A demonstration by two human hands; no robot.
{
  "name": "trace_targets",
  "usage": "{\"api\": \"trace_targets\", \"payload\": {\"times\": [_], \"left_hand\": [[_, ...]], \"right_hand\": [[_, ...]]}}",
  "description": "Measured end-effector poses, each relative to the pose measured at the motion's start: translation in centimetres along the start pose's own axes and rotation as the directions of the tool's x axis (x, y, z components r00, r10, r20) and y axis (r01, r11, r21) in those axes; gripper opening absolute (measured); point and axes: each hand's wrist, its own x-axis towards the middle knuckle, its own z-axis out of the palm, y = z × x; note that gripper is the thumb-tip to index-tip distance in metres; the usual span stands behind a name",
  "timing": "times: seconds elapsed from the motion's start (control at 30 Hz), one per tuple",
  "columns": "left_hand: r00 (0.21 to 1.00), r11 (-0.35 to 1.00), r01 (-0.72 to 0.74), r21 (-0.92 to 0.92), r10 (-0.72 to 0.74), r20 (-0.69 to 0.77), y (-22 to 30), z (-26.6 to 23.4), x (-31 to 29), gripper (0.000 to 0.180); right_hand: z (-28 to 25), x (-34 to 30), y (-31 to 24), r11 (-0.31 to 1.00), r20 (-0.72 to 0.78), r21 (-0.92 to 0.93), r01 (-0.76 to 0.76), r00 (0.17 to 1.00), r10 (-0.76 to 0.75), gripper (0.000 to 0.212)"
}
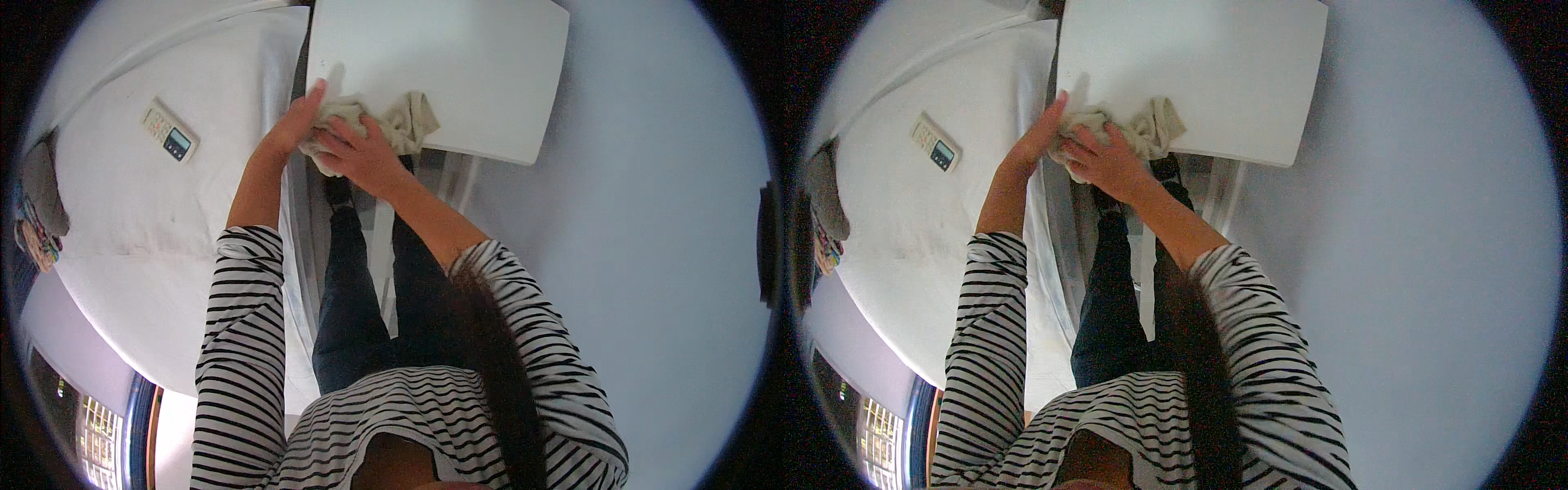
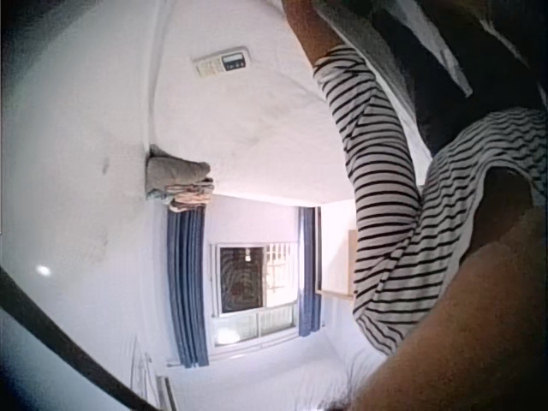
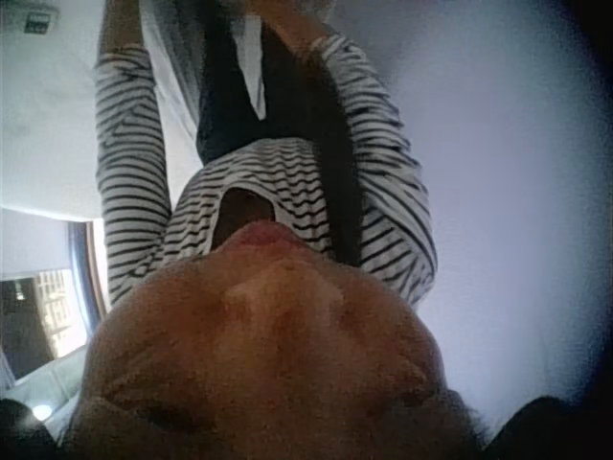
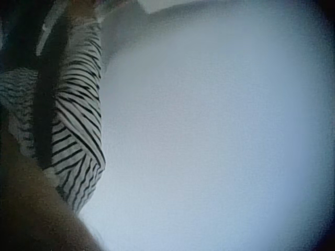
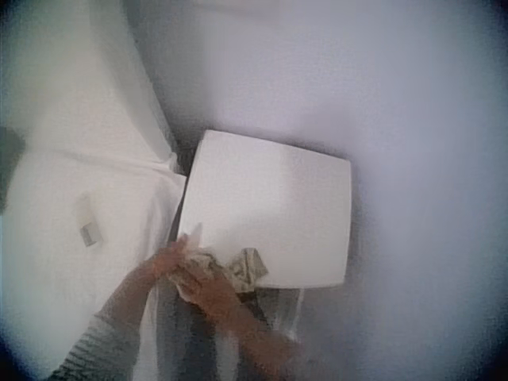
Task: The person uses a mop with a cloth to clean a wall and then wipes a bedside table with a cloth. They remove a remote control, wipe the table surface and drawer, and return the remote.
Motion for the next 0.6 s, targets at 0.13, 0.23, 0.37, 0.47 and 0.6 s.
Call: {"api": "trace_targets", "payload": {"times": [0.13,0.23,0.37,0.47,0.6], "left_hand": [[0.984,0.794,0.097,0.6,0.016,-0.18,0.5,4.4,-1.2,0.137],[0.991,0.806,0.099,0.583,-0.025,-0.133,1.1,4.1,-0.9,0.142],[0.988,0.823,0.128,0.553,-0.055,-0.145,2.4,4.8,-2.6,0.14],[0.971,0.793,0.217,0.57,-0.118,-0.206,1.8,4.7,-1.7,0.139],[0.972,0.792,0.218,0.57,-0.126,-0.198,1.4,5.5,-0.7,0.139]], "right_hand": [[-3.2,-7.8,5.3,0.988,0.012,-0.137,-0.076,0.997,0.078,0.021],[-4.5,-14.6,10.3,0.965,-0.021,-0.205,-0.166,0.986,0.165,0.02],[-11.0,-19.1,13.3,0.857,0.185,-0.332,-0.394,0.864,0.469,0.044],[-13.2,-19.0,14.3,0.45,0.063,-0.212,-0.867,0.448,0.892,0.062],[-12.8,-20.3,16.7,0.311,-0.181,0.39,-0.867,0.259,0.949,0.065]]}}
